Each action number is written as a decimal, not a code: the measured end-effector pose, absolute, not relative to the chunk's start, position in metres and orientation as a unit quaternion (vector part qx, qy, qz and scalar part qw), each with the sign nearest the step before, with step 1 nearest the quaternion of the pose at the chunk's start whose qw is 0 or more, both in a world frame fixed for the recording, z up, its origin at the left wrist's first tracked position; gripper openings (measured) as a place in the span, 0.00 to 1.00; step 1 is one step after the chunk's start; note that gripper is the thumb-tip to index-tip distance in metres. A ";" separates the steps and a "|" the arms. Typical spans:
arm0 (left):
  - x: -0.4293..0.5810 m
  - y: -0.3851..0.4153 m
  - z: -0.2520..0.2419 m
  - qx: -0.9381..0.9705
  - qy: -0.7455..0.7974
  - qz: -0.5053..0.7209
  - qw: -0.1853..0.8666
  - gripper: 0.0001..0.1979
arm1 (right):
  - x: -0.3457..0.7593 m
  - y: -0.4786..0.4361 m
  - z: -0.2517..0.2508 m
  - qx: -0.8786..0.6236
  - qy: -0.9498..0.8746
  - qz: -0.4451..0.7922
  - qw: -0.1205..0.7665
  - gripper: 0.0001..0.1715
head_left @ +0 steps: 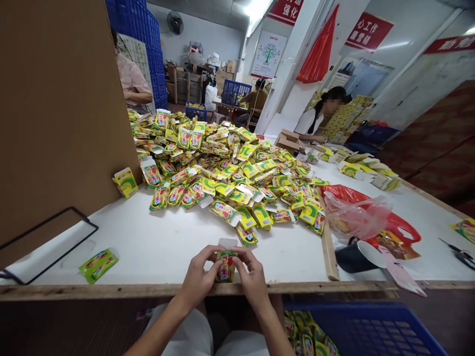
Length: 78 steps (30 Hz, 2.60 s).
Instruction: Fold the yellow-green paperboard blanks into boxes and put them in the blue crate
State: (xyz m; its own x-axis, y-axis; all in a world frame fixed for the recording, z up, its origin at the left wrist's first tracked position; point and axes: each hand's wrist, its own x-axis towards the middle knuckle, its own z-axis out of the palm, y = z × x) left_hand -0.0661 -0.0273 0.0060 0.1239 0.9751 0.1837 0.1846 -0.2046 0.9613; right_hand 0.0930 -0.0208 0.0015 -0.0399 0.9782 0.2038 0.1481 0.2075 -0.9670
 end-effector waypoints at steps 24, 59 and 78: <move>-0.050 -0.016 0.016 0.577 0.511 0.514 0.377 0.08 | 0.089 -0.009 0.017 -0.518 -0.639 0.308 0.479 0.09; -0.055 -0.011 0.000 0.480 0.434 0.549 0.530 0.17 | 0.082 -0.034 -0.005 -0.565 -0.597 0.338 0.458 0.31; -0.056 -0.011 0.001 0.544 0.405 0.527 0.512 0.14 | 0.095 0.006 -0.002 -0.461 -0.610 0.409 0.498 0.05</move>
State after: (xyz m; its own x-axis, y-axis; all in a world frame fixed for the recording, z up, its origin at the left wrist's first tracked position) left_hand -0.0563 -0.0109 0.0005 0.1171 0.9804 0.1583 -0.0983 -0.1472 0.9842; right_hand 0.0949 0.0055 -0.0023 -0.0788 0.9699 0.2304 0.1562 0.2403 -0.9581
